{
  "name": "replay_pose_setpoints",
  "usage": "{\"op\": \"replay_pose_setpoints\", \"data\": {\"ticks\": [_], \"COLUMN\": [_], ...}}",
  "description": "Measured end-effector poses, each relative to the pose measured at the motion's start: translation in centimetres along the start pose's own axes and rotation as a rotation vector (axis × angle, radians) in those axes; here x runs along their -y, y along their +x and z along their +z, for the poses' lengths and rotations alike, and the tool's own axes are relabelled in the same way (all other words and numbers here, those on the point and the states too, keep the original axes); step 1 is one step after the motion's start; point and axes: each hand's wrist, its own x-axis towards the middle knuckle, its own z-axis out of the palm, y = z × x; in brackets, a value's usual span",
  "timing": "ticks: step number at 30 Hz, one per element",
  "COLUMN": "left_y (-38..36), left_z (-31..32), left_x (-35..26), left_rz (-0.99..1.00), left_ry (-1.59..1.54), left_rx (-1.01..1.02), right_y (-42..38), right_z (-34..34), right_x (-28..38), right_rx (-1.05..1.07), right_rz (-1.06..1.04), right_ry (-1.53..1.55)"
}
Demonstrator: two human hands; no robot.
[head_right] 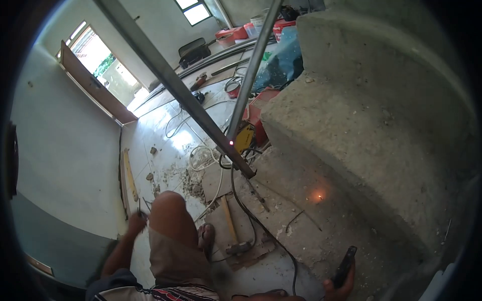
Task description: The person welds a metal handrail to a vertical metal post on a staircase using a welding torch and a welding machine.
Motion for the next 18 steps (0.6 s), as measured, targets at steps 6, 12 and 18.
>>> {"op": "replay_pose_setpoints", "data": {"ticks": [6, 12, 18], "left_y": [-10.3, -6.1, 0.8], "left_z": [10.1, 11.9, 16.9], "left_x": [10.9, 6.6, 7.9], "left_rz": [-0.056, -0.284, -0.067], "left_ry": [0.285, -0.06, -0.237], "left_rx": [0.655, 0.783, 0.489], "right_y": [0.9, 1.8, 3.1], "right_z": [-2.2, -2.2, -0.1], "right_x": [1.2, 1.8, 3.9], "right_rx": [-0.04, -0.126, -0.436], "right_rz": [-0.012, 0.056, 0.279], "right_ry": [-0.213, -0.575, -0.884]}}
